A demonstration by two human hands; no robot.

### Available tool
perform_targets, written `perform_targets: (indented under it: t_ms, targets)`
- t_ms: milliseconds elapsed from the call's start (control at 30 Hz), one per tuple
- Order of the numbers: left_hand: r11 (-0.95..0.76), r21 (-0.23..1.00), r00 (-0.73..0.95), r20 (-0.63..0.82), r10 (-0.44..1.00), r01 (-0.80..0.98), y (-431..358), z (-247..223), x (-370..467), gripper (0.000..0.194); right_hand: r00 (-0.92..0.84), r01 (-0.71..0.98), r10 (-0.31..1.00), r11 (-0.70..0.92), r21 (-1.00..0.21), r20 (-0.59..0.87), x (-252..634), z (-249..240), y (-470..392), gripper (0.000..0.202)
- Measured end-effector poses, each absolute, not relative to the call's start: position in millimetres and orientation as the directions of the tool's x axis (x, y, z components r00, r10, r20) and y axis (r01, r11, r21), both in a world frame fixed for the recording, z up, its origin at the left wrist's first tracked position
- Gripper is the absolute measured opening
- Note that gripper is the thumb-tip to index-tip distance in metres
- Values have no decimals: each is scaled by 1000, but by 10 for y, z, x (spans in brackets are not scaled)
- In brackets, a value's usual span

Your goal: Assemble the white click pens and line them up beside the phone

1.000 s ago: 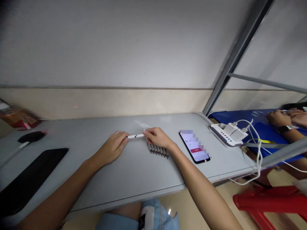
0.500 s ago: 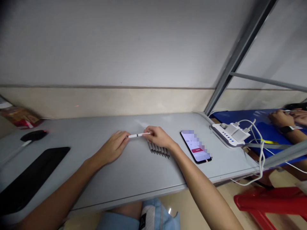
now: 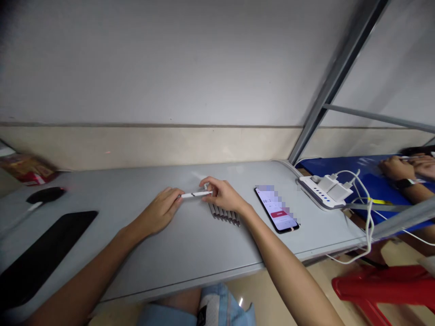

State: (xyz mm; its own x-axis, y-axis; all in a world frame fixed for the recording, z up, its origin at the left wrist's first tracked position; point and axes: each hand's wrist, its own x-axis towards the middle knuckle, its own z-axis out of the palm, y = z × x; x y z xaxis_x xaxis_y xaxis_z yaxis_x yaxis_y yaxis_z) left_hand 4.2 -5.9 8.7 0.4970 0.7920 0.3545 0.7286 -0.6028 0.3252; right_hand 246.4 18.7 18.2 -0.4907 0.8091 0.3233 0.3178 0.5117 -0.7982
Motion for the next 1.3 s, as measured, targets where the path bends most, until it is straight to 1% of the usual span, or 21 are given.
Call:
perform_targets:
  t_ms: [67, 167, 200, 267, 333, 433, 533, 600, 667, 733, 800, 833, 900, 967, 1033, 1100, 1133, 1200, 1300]
  targets:
    - [-599, 324, 496, 349, 795, 732, -48, 78, 36, 28, -503, 347, 809, 511, -786, 303, 2462, 177, 186, 23]
    - [-601, 313, 500, 347, 793, 735, -36, 69, 31, 30, -493, 432, 831, 490, -757, 256, 2459, 163, 186, 40]
    - [-600, 313, 499, 349, 793, 736, -33, 68, 31, 31, -486, 445, 831, 502, -742, 271, 2459, 161, 186, 38]
    - [-592, 329, 488, 348, 801, 736, -29, 64, 29, 31, -487, 438, 810, 551, -711, 327, 2461, 166, 184, 28]
    - [-582, 356, 478, 342, 809, 731, -24, 57, 23, 31, -509, 426, 776, 602, -675, 371, 2459, 178, 177, 30]
    - [-577, 363, 479, 328, 814, 732, -11, 40, 1, 31, -539, 458, 755, 634, -623, 372, 2441, 193, 161, 23]
    - [-574, 289, 477, 343, 809, 766, 0, 37, -21, 27, -538, 477, 772, 611, -632, 340, 2407, 190, 147, 27]
    - [-579, 212, 483, 372, 793, 787, -4, 52, -23, 25, -530, 446, 793, 561, -697, 300, 2385, 181, 142, 30]
    - [-581, 154, 486, 402, 776, 799, -19, 75, -9, 25, -513, 376, 829, 451, -810, 224, 2365, 172, 141, 35]
    - [-574, 151, 469, 429, 772, 805, -40, 100, 20, 25, -487, 251, 861, 298, -921, 146, 2343, 171, 144, 38]
    - [-578, 217, 451, 437, 778, 787, -60, 119, 51, 24, -449, 74, 887, 159, -985, 109, 2320, 177, 154, 34]
    - [-587, 263, 450, 433, 781, 766, -68, 126, 64, 24, -419, -37, 901, 105, -994, 110, 2311, 183, 164, 30]
    - [-609, 338, 464, 420, 780, 717, -77, 133, 76, 25, -351, -282, 930, 4, -959, 107, 2308, 194, 196, 23]
    - [-616, 370, 475, 406, 781, 696, -76, 130, 70, 27, -313, -512, 948, -112, -851, 64, 2336, 204, 238, 20]
    - [-603, 377, 469, 393, 791, 703, -66, 118, 53, 28, -306, -662, 952, -199, -723, 18, 2394, 213, 278, 14]
    - [-588, 377, 453, 389, 802, 716, -49, 102, 34, 29, -298, -742, 954, -210, -636, 33, 2465, 223, 305, 9]
    - [-582, 375, 447, 390, 805, 722, -41, 94, 27, 29, -289, -763, 956, -196, -616, 53, 2498, 228, 313, 11]
    - [-573, 365, 439, 389, 810, 734, -25, 81, 17, 30, -269, -775, 959, -158, -611, 93, 2550, 239, 322, 16]
    - [-565, 347, 440, 379, 814, 749, -12, 72, 14, 31, -245, -757, 963, -115, -643, 116, 2586, 254, 330, 17]
